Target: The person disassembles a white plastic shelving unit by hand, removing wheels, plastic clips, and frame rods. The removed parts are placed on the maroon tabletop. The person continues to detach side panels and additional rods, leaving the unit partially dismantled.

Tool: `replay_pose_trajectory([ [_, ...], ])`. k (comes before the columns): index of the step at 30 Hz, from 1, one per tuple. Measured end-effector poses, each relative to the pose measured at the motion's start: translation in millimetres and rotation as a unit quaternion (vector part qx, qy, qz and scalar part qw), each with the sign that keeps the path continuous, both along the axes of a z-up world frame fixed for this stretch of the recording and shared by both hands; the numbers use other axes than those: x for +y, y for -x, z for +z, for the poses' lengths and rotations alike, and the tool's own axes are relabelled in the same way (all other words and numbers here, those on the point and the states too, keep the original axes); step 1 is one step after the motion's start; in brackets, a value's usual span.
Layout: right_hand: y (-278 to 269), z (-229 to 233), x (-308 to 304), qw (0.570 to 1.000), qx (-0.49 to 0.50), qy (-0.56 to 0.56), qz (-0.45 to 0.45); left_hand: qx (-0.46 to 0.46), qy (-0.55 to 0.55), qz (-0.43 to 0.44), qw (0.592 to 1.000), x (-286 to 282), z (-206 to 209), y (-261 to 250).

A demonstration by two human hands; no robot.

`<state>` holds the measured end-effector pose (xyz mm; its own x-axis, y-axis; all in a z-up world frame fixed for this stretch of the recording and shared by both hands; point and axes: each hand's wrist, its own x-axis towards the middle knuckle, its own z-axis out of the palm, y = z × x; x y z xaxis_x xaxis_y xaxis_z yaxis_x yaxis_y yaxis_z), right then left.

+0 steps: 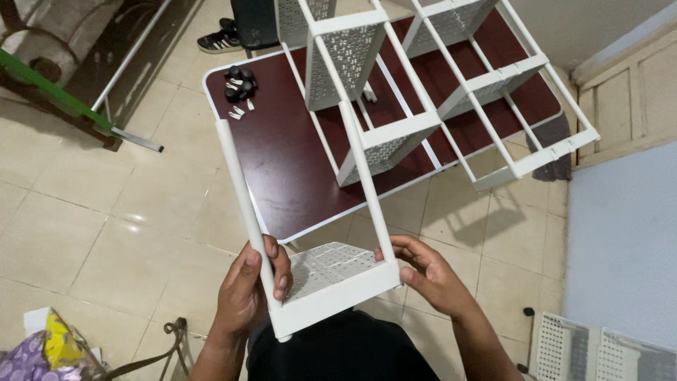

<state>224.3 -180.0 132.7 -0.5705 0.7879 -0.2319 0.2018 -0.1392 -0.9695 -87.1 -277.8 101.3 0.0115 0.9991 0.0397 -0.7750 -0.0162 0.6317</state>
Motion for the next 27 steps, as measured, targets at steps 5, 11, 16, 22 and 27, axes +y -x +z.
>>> replay_pose_trajectory([
  [5, 89, -20, 3, 0.986, -0.051, -0.089, -0.133, 0.019, -0.035, 0.030, 0.999, 35, -26, 49],
  [11, 178, -44, 57, 0.949, -0.038, -0.156, -0.270, -0.014, -0.028, 0.030, 0.999, 105, -58, 99],
  [16, 208, -52, 96, 0.924, -0.096, -0.173, -0.327, -0.041, 0.004, -0.018, 0.999, 137, -81, 126],
  [22, 222, -67, 120, 0.921, -0.104, -0.172, -0.332, -0.020, 0.038, -0.094, 0.995, 157, -86, 152],
  [27, 218, -82, 129, 0.921, -0.097, -0.160, -0.342, 0.038, 0.077, -0.109, 0.990, 169, -85, 155],
])
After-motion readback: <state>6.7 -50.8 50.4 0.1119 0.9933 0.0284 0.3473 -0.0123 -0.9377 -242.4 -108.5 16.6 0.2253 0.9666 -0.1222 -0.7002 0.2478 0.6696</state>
